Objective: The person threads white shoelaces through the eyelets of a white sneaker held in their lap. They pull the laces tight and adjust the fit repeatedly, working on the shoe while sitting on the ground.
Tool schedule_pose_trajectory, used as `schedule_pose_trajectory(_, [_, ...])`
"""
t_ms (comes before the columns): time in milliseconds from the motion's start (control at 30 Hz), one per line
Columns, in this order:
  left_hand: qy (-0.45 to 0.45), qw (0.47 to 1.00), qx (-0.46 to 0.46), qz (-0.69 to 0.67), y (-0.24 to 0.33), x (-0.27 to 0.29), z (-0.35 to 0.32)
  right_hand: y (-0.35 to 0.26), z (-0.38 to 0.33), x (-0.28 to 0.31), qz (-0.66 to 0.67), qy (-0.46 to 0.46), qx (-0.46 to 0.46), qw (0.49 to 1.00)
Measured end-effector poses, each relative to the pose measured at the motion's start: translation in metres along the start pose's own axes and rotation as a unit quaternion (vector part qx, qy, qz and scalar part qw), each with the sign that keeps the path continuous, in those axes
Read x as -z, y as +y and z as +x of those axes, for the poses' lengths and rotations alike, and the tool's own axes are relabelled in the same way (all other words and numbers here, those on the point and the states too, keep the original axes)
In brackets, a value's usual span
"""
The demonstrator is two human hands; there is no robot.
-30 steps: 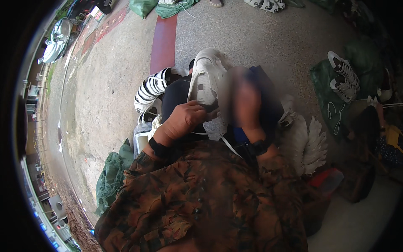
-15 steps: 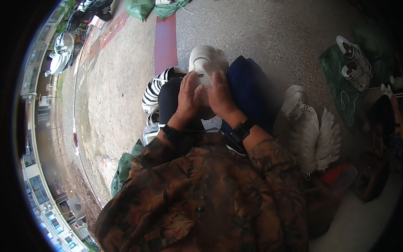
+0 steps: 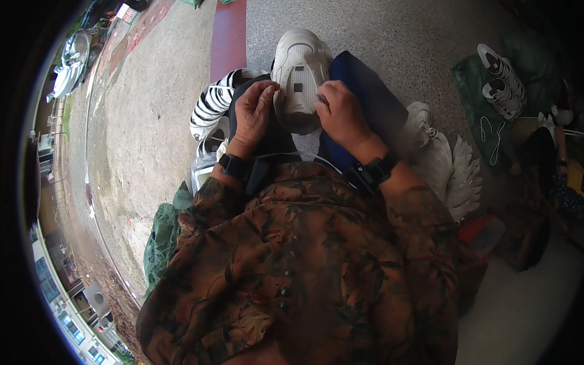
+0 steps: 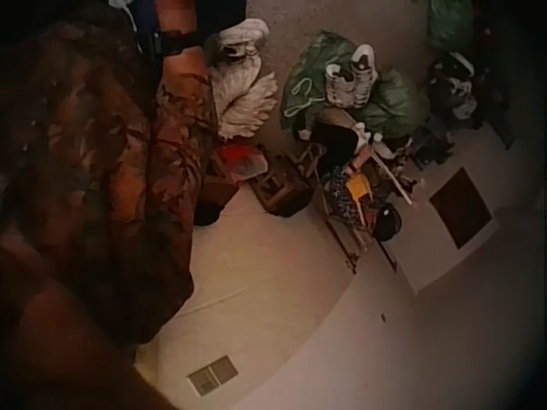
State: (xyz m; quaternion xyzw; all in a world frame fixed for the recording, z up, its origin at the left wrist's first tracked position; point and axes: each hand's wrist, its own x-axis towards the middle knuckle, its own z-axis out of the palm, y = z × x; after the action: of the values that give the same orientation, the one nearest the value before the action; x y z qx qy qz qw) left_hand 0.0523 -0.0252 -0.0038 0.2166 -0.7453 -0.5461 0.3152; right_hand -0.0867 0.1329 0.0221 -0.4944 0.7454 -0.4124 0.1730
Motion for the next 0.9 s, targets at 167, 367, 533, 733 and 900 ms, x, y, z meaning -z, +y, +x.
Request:
schedule_pose_trajectory(167, [-0.072,0.997,0.025,0.004,0.011,0.038,-0.033,-0.02,-0.068,0.007,-0.141,-0.189,0.064,0.97])
schedule_pose_trajectory(367, [-0.264,0.959,-0.007,0.098,0.032,0.032,-0.04,-0.011,-0.073,-0.004,-0.191,-0.209,0.146,0.948])
schedule_pose_trajectory(533, [-0.322,0.945,0.01,0.06,0.051,0.017,-0.044,-0.026,-0.052,0.02,0.123,-0.202,-0.039,0.971])
schedule_pose_trajectory(733, [-0.304,0.935,0.131,-0.125,0.09,0.005,-0.033,-0.042,-0.026,0.053,0.317,-0.227,-0.147,0.909])
schedule_pose_trajectory(900, [-0.031,0.965,0.14,-0.218,0.064,0.068,-0.025,-0.033,-0.028,0.095,0.294,-0.174,-0.13,0.931])
